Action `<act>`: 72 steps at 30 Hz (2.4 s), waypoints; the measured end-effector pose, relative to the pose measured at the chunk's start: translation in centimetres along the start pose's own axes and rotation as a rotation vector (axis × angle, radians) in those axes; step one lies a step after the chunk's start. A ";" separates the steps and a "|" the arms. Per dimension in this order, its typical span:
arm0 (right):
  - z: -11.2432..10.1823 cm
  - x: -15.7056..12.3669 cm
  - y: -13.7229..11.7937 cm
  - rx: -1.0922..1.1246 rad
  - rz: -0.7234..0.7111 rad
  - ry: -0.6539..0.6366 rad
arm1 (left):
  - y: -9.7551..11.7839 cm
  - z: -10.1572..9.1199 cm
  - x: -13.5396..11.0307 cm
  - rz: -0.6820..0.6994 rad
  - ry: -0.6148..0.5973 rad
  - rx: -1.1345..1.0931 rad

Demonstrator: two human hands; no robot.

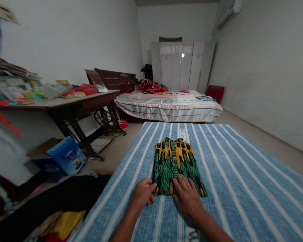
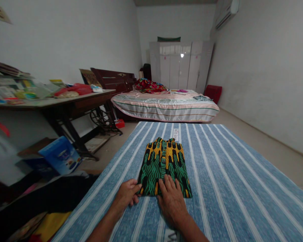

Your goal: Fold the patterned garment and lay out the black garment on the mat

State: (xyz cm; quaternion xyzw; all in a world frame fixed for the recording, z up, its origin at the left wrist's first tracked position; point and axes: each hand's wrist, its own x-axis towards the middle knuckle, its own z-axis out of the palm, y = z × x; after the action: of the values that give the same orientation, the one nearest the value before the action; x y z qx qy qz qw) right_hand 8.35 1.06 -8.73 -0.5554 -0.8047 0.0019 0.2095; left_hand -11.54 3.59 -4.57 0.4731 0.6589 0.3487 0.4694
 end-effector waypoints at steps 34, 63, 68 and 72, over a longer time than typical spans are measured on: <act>0.0 0.1 3.1 -0.044 -0.208 0.081 | 3.6 -2.7 2.2 0.215 0.169 0.424; -7.6 27.5 11.6 0.774 0.289 -0.842 | 9.0 0.7 18.5 -0.203 -0.825 -0.647; -2.8 28.9 13.3 0.672 0.364 -0.747 | 7.6 -1.5 18.3 -0.208 -0.555 -0.734; -2.3 28.4 14.4 0.666 0.346 -0.765 | 7.4 -0.1 18.6 -0.187 -0.428 -0.517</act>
State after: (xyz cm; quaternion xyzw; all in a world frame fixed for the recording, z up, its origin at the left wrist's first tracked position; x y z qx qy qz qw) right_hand 13.54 31.48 -0.53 -0.5429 -0.6763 0.4939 0.0626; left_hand -11.51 23.59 -3.18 0.3385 0.4758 0.3527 0.7312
